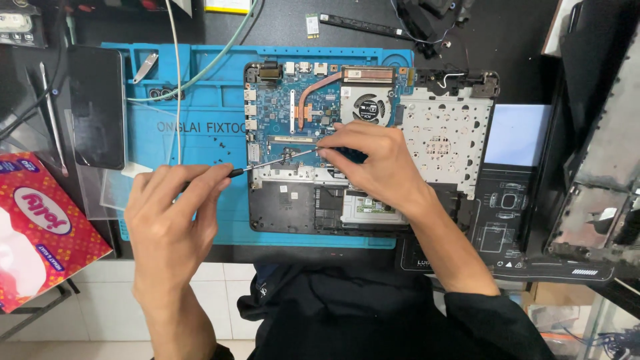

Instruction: Repairing a laptop by manipulating and connecting internal components like the motherboard and fan.

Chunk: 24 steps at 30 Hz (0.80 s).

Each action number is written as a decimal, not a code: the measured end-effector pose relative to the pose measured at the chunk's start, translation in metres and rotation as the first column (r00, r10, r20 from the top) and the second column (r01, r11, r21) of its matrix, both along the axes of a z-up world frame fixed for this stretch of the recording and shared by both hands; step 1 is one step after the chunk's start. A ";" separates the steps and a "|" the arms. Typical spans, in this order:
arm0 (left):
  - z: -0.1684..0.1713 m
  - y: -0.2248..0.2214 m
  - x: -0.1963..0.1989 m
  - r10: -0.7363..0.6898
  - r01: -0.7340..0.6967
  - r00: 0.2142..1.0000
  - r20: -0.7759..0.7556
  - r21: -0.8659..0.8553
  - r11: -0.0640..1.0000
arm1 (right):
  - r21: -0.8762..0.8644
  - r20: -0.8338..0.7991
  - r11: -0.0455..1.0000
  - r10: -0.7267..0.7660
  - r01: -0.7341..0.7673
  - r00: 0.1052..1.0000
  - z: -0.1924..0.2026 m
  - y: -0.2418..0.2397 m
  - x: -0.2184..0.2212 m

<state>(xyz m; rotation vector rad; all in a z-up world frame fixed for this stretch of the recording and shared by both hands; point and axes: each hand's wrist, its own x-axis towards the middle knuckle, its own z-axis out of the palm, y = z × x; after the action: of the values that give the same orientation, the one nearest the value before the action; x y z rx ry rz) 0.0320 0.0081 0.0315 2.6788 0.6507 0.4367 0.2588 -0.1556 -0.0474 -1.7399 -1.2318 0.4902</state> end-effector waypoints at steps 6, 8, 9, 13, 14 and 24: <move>0.032 0.006 0.025 -0.108 0.114 0.992 -0.064 0.108 0.988 | 0.047 0.066 0.999 -0.028 0.025 0.997 -0.006 -0.001 0.001; 0.042 0.006 0.036 -0.129 0.138 0.989 -0.075 0.132 0.982 | 0.056 0.074 0.998 -0.038 0.033 0.997 -0.006 -0.001 0.002; 0.045 0.007 0.039 -0.143 0.154 0.987 -0.078 0.157 0.976 | 0.059 0.063 0.997 -0.044 0.041 0.997 -0.006 -0.001 0.002; 0.052 0.007 0.050 -0.175 0.190 0.981 -0.088 0.206 0.960 | 0.056 0.049 0.996 -0.067 0.064 0.997 -0.005 -0.002 0.005; 0.053 0.006 0.050 -0.175 0.190 0.981 -0.088 0.205 0.960 | 0.055 0.049 0.996 -0.067 0.064 0.997 -0.006 -0.002 0.006; 0.066 -0.005 0.045 -0.158 0.190 0.965 -0.209 0.143 0.971 | 0.078 0.066 0.995 -0.062 0.057 0.996 -0.005 -0.001 0.006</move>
<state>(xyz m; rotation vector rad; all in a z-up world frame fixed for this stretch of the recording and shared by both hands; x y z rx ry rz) 0.0774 0.0029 0.0972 2.9293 0.4423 0.1854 0.2644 -0.1568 -0.0525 -1.7357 -1.2272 0.3465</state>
